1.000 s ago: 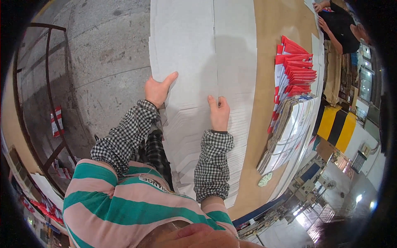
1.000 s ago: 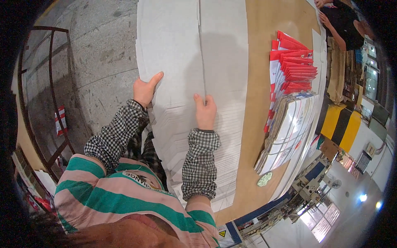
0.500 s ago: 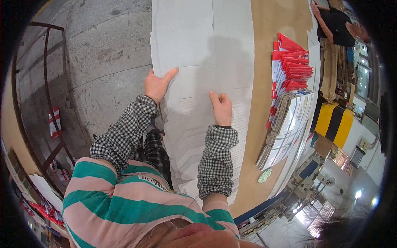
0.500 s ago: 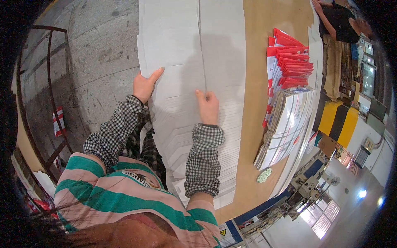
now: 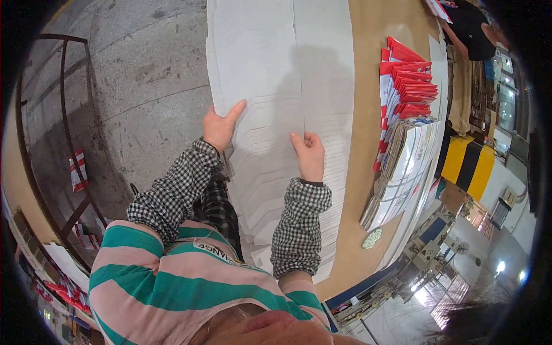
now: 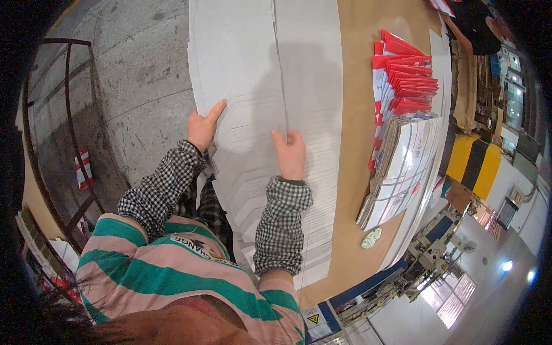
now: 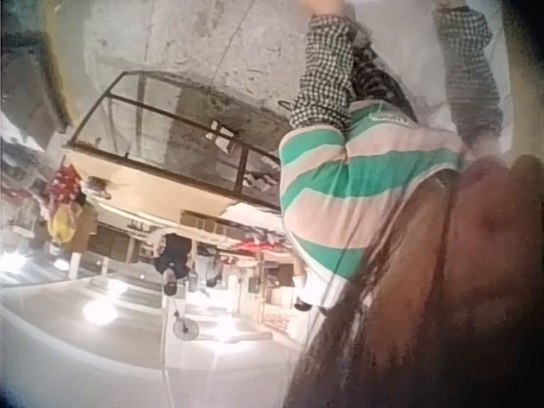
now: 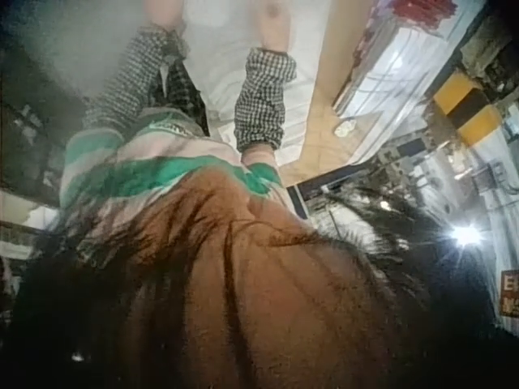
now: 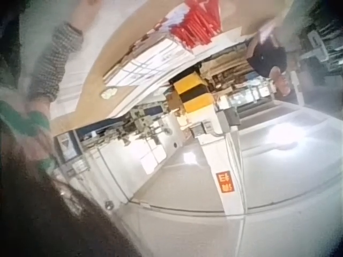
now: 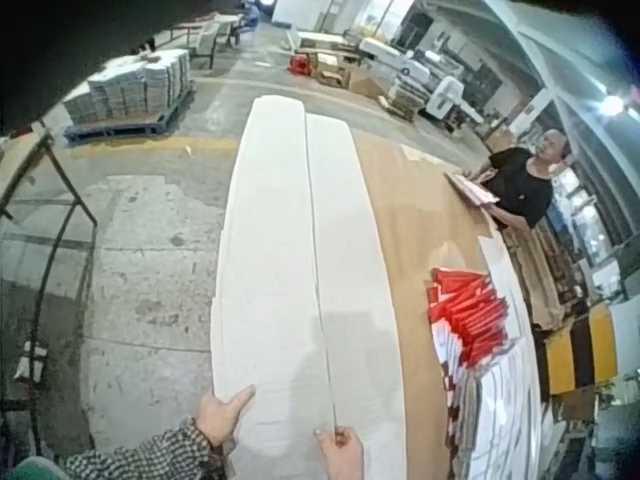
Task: The recorder is manually counting and stacking large white paper sheets on a workbench in an industrial setting.
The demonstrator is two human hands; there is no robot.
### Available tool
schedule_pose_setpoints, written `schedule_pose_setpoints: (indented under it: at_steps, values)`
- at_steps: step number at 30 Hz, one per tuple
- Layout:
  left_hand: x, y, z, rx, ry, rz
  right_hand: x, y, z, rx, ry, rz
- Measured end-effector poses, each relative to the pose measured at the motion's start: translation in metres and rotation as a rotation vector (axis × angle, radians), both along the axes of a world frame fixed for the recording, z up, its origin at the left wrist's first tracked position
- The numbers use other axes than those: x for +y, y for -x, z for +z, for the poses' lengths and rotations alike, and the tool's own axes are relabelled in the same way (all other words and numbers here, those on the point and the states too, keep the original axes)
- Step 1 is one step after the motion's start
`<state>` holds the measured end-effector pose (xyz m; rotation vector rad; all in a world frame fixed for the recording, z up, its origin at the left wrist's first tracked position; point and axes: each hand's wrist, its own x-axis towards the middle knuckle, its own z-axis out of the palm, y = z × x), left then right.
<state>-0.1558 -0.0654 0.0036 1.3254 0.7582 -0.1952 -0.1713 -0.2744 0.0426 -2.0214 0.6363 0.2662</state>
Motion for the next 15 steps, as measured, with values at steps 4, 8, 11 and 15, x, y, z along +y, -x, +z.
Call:
schedule_pose_setpoints:
  at_steps: [4, 8, 11, 15]
  values:
    - [0.000, 0.008, -0.003, -0.098, 0.046, -0.014, -0.004, 0.011, 0.008, 0.166, 0.003, 0.007]
    - [-0.004, 0.012, 0.001, -0.083, -0.005, -0.021, -0.009, 0.020, 0.003, 0.138, -0.006, -0.027]
    - [-0.003, 0.014, -0.012, -0.082, -0.080, -0.013, 0.001, 0.018, 0.012, 0.116, -0.061, -0.057]
    - [-0.008, 0.015, -0.015, -0.147, -0.094, 0.009, 0.004, 0.022, 0.002, 0.055, -0.044, -0.099]
